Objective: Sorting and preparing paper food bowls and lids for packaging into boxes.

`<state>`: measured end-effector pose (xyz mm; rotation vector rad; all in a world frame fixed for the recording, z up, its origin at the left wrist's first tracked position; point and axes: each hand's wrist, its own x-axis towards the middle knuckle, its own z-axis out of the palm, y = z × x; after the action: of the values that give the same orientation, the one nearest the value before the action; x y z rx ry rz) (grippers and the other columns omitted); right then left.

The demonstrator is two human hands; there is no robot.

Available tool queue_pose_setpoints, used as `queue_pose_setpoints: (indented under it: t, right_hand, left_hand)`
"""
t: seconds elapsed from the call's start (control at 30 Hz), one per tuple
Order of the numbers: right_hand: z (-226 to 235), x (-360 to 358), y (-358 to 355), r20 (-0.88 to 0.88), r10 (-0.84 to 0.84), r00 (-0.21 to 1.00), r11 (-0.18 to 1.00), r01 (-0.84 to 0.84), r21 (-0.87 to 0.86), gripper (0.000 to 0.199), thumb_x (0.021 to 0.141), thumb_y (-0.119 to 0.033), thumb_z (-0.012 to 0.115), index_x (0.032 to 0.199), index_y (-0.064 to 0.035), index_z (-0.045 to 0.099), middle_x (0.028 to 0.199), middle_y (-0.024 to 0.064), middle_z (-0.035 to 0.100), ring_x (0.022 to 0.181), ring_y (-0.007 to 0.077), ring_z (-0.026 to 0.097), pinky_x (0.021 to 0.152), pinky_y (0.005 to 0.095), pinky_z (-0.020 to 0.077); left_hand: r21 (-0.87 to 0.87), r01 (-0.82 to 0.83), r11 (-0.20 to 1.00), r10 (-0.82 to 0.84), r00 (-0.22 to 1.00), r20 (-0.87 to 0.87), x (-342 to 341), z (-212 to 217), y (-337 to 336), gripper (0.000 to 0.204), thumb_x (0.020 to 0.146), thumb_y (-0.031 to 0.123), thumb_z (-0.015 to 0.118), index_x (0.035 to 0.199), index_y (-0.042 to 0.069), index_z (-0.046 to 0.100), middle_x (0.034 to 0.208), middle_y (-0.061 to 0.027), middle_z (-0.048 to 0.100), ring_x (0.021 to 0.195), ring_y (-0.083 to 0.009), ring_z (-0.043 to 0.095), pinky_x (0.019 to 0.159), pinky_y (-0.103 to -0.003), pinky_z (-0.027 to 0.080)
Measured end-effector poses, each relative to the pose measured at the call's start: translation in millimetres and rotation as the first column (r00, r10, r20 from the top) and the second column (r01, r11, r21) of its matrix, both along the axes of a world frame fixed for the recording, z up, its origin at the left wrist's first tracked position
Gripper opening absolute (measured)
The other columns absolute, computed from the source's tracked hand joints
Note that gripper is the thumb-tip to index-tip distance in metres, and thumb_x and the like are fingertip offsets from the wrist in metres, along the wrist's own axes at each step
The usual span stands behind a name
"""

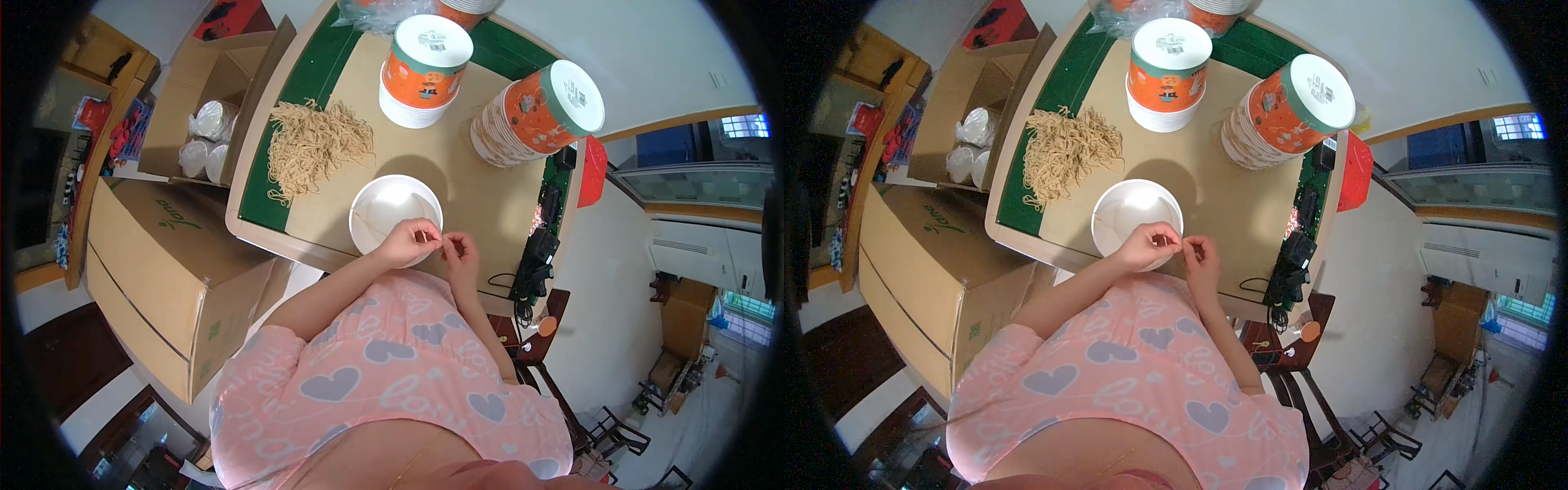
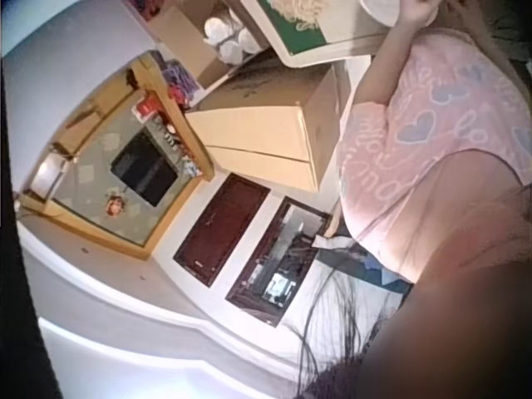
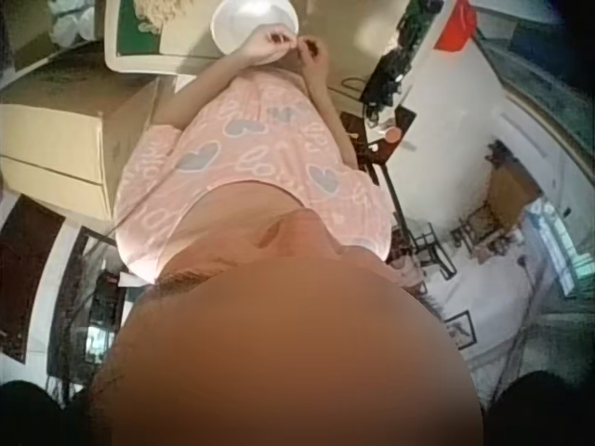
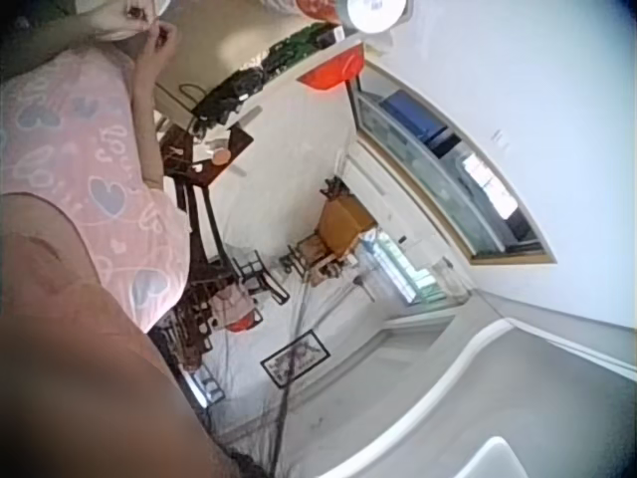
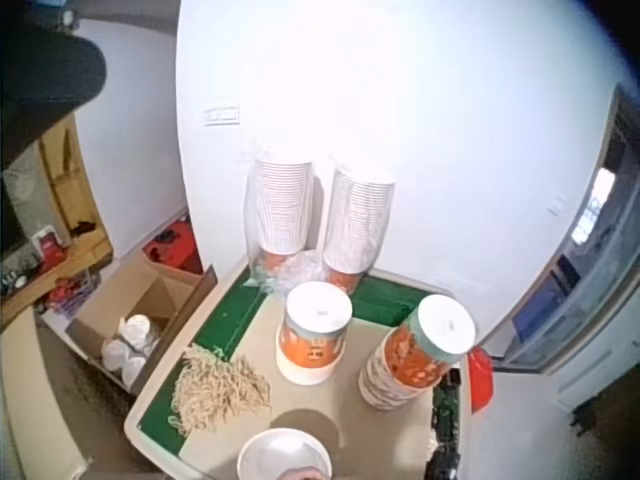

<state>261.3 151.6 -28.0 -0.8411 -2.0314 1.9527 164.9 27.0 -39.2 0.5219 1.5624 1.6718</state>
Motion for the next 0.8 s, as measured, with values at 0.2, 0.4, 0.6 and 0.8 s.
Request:
queue_pose_setpoints:
  t: [0.2,0.4,0.6,0.8]
  right_hand:
    - [6,-2,-4,-0.009,-0.018,1.000,0.997,0.017,-0.073,0.008,0.087,-0.009,0.059,0.090,-0.0021,0.058,0.074,-0.0010,0.056,0.061,0.0051,0.048,0.054,0.0189,0.0388]
    - [5,-1,-7,-0.021,-0.043,0.999,0.996,0.041,-0.075,0.008,0.087,-0.009,0.059,0.091,-0.0026,0.057,0.075,-0.0010,0.056,0.062,0.0053,0.049,0.055,0.0192,0.0398]
    - [-5,-1,-7,-0.104,-0.080,0.991,0.995,0.073,-0.068,0.020,0.084,-0.004,0.061,0.102,-0.0042,0.052,0.083,0.0015,0.058,0.072,0.0077,0.053,0.063,0.0203,0.0440]
    - [9,-1,0,-0.090,0.077,0.993,0.997,-0.077,-0.001,0.032,0.081,-0.001,0.063,0.110,-0.0060,0.051,0.092,0.0026,0.061,0.074,0.0072,0.055,0.064,0.0198,0.0439]
  left_hand:
    - [-0.029,-0.050,0.998,0.014,0.703,-0.711,-2,27,-6,0.011,0.072,0.008,0.069,0.079,0.010,0.062,0.079,-0.0050,0.055,0.068,-0.0187,0.058,0.057,-0.029,0.047]
    - [-0.067,-0.020,0.998,-0.051,0.443,-0.895,-5,39,-10,0.015,0.067,0.007,0.069,0.077,0.009,0.060,0.080,-0.0034,0.054,0.069,-0.0208,0.058,0.057,-0.032,0.050]
    - [-0.033,-0.051,0.998,0.000,0.537,-0.844,-2,32,-11,0.011,0.070,0.007,0.068,0.078,0.008,0.060,0.080,-0.0051,0.056,0.070,-0.0231,0.058,0.059,-0.033,0.050]
    - [-0.028,-0.102,0.994,0.052,0.699,-0.713,-1,25,-12,0.009,0.075,0.006,0.066,0.082,0.008,0.062,0.079,-0.0078,0.059,0.067,-0.0250,0.059,0.058,-0.032,0.048]
